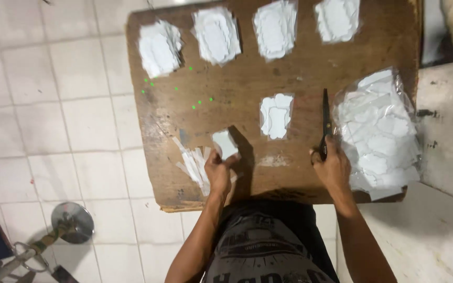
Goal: Cutting out fabric shapes from a sheet using scissors and arranging them on a table
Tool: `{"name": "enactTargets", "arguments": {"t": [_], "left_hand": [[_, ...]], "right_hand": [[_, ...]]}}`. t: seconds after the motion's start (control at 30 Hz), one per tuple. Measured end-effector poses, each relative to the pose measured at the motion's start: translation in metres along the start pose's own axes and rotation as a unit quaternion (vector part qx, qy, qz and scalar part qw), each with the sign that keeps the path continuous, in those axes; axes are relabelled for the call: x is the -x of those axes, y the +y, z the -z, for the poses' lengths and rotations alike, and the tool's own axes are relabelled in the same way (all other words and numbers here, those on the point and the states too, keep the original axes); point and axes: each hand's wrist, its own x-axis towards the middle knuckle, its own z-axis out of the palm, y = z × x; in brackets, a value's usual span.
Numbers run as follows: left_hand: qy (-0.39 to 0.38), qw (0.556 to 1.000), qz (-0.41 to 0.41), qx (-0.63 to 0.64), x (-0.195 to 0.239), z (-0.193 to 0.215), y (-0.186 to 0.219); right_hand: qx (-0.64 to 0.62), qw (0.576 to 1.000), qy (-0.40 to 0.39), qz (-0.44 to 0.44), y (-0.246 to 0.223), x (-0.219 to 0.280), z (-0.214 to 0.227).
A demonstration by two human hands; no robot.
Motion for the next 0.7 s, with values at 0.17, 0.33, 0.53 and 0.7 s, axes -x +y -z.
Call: {"name": "enactTargets", "arguments": {"t": [0.17, 0.33, 0.53, 0.7], "left_hand": [[-0.025, 1.000, 0.015, -0.004, 0.049, -0.002, 0.049], [-0.048, 0.999, 0.008, 0.022, 0.105, -0.010, 0.055], [0.015, 0.997, 0.017, 0.070, 0.162, -0.007, 0.082], [0.061, 0.997, 0.021, 0.038, 0.135, 0.016, 0.055]], "right_hand": [[-0.025, 0.991, 0.046, 0.122, -0.006, -0.044, -0.019], [-0.066, 0.955, -0.040, 0.288, -0.068, -0.100, -0.032], [0.006, 0.931, 0.060, 0.361, -0.061, -0.097, -0.082], [-0.143, 0.925, 0.042, 0.349, -0.044, -0.110, -0.123]]}}
